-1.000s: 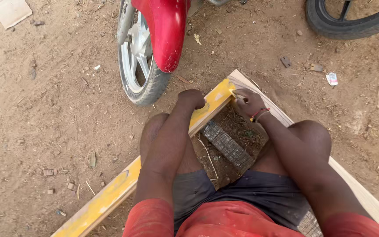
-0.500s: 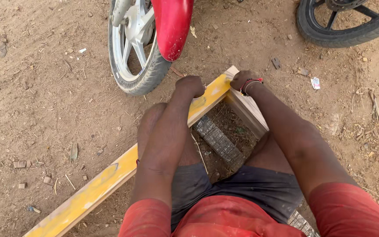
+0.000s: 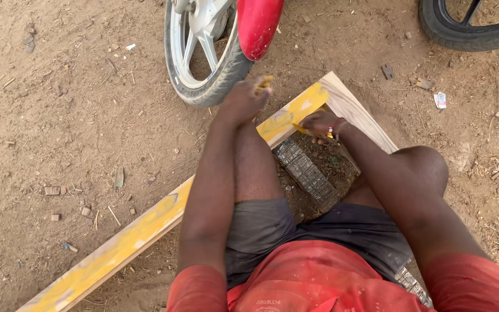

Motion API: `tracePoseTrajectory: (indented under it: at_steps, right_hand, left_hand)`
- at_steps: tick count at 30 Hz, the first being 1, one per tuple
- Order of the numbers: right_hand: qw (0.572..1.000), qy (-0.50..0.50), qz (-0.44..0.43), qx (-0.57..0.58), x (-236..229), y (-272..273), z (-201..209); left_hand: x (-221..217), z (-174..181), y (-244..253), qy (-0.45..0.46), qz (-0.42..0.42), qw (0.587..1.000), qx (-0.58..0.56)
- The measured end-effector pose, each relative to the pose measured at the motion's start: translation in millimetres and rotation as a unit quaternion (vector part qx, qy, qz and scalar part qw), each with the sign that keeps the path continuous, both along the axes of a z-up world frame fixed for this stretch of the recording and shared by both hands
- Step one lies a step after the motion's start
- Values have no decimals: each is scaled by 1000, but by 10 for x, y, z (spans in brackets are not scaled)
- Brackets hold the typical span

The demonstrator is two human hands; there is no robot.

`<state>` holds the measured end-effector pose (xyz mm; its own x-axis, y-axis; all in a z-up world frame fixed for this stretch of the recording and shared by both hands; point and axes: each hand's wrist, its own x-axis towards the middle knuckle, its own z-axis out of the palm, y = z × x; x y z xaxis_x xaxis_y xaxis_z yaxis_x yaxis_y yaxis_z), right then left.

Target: The person applies yellow putty to the joints of a wooden frame using a small piece of wood. They spread the material along the inner edges and corners of the frame while sitting on the ground.

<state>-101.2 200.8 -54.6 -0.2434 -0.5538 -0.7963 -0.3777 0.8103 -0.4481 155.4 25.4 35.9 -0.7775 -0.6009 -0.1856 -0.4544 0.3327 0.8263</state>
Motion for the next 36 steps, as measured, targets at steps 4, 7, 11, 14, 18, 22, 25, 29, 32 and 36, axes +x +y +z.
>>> tracePoseTrajectory:
  at_steps: [4, 7, 11, 14, 18, 22, 25, 29, 32, 36]
  right_hand:
    - [960, -184, -164, -131, -208, 636, 123]
    - [972, -162, -127, -111, -475, 754, 214]
    - [968, -128, -124, -179, -319, 783, 483]
    - [989, -24, -23, -141, 50, 739, 876]
    - [957, 113, 154, -218, 620, 891, 1252]
    - [935, 176, 197, -236, 823, 1087, 1376]
    - [917, 202, 206, -277, 837, 1292, 1210]
    - [962, 171, 163, -136, 769, 1597, 782]
    - [978, 127, 96, -134, 783, 1707, 552]
    - [996, 82, -19, -30, 1127, 2106, 895]
  left_hand:
    - [1266, -232, 110, 192, 131, 971, -46]
    - [2080, -941, 247, 18, 189, 981, -41]
    - [2730, -1926, 553, -193, 152, 963, 111]
    - [2781, -2106, 734, -328, 168, 927, 66]
    - [2748, -2054, 662, -329, 167, 921, 124]
    - [2673, -1858, 631, -353, 172, 913, 111]
    - [2619, -1702, 698, -339, 195, 915, 95]
    - [2527, -1533, 699, -360, 208, 906, 80]
    - [2447, -1428, 628, -445, 206, 853, 179]
    - [2461, -1474, 664, -422, 223, 870, 126]
